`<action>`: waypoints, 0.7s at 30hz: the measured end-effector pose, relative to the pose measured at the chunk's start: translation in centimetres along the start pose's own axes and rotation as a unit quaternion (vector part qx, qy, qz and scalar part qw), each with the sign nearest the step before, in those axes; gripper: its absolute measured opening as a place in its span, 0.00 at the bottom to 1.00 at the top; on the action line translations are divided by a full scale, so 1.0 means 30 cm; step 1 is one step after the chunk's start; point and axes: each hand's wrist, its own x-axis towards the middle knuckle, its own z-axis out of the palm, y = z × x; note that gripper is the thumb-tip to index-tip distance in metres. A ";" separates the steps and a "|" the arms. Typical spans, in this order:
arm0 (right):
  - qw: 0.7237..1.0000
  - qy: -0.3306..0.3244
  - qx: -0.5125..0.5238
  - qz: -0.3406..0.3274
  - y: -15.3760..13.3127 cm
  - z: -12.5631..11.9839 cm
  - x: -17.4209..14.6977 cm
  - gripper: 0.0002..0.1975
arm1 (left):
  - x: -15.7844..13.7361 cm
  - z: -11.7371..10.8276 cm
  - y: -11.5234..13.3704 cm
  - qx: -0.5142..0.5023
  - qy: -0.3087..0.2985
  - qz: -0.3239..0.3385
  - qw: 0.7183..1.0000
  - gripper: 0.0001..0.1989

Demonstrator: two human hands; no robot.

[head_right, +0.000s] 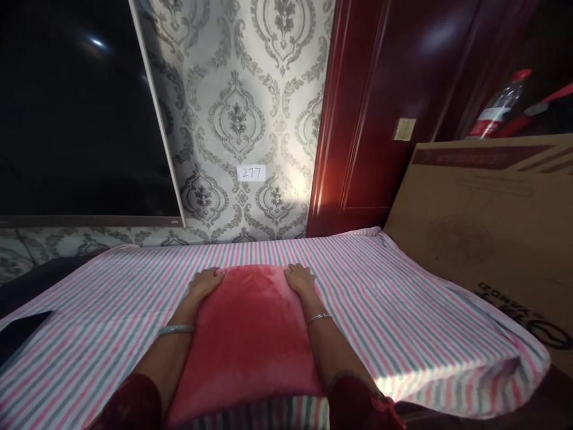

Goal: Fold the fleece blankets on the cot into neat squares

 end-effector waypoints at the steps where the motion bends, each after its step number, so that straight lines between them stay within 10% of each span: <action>1: 1.000 -0.005 -0.002 0.001 0.002 -0.001 0.006 0.27 | 0.000 -0.004 0.000 -0.001 -0.003 -0.002 1.000 0.30; 21: 0.999 0.023 0.008 0.036 0.029 0.009 0.025 0.24 | 0.022 0.022 -0.009 -0.044 0.023 -0.037 0.998 0.27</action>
